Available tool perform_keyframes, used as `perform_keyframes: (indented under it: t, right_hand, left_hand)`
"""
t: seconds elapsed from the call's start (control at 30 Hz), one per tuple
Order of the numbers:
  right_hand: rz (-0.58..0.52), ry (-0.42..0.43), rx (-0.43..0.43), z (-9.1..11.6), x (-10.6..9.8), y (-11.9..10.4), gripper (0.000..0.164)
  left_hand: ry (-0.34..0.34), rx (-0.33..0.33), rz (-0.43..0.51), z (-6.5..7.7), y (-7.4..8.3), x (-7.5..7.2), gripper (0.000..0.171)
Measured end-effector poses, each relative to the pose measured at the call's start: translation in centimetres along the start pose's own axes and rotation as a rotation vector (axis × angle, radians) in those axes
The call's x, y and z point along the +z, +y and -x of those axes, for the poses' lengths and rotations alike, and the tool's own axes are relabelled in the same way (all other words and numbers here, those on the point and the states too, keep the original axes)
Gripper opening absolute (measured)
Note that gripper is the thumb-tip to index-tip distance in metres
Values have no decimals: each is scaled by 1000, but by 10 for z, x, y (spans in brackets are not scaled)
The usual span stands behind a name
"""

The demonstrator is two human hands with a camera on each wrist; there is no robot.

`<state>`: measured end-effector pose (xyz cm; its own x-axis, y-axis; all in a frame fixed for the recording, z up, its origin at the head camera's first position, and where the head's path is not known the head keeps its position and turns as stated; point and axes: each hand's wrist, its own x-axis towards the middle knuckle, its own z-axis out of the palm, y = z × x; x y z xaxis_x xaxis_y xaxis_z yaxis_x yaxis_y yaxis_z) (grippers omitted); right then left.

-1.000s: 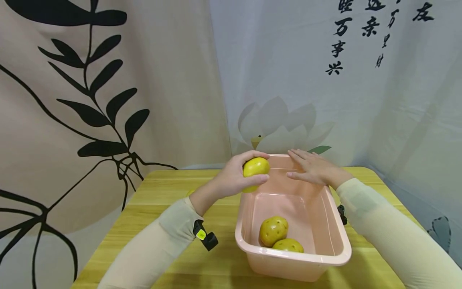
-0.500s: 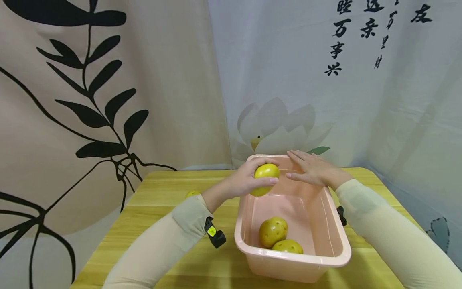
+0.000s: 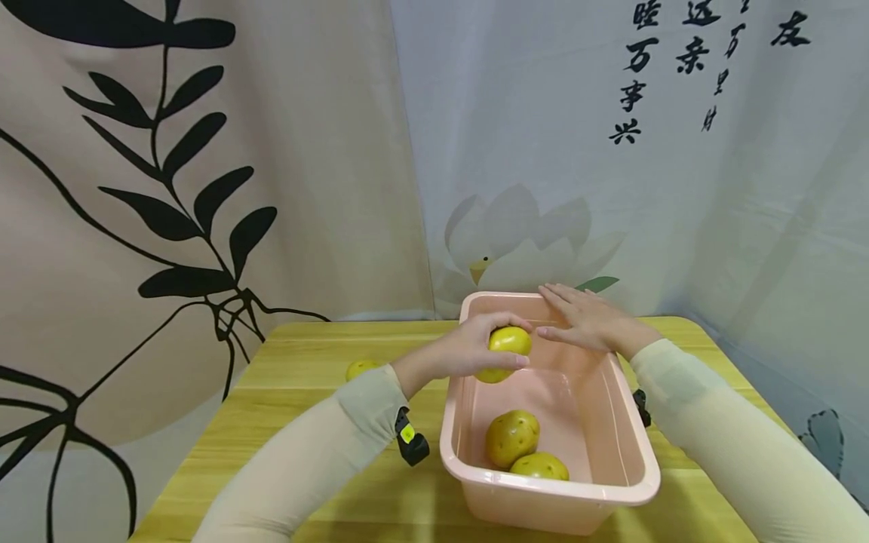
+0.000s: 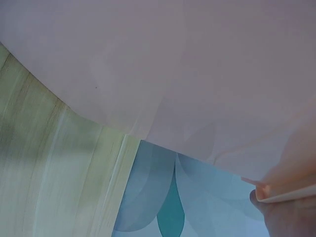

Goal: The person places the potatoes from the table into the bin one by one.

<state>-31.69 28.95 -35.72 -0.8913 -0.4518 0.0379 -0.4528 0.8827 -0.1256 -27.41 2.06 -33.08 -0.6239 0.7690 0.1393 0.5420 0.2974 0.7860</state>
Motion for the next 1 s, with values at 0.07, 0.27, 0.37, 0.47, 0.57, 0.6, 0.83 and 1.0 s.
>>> perform_keyframes:
  t: [0.07,0.27,0.37,0.47,0.57,0.6,0.83,1.0]
  right_hand:
    - [3,1,1,0,0,1,94]
    - [8,-5,2,2,0,1,98]
    - [5,-8,4,3,1,1,96]
    - [2,-5,2,2,2,1,92]
    - [1,0,-1,1,3,1,91]
    - [0,1,-2,1,3,1,91]
    - [-14,3,-4,0,2,0,93]
    - [-8,7,-7,-1,1,2,94]
  left_hand:
    - [-22,-5,-28,-2,1,1,47]
    - [-114,-10,-107,-9,4,5,44]
    - [-176,-9,-163,-13,3,8,47]
    - [-250,-15,-172,-18,3,13,48]
    - [-314,-36,-165,-20,3,18,45]
    - [-335,-42,-167,-20,3,19,44]
    - [-451,-54,-207,-22,0,32,44]
    - [-467,-87,-213,-22,0,35,46]
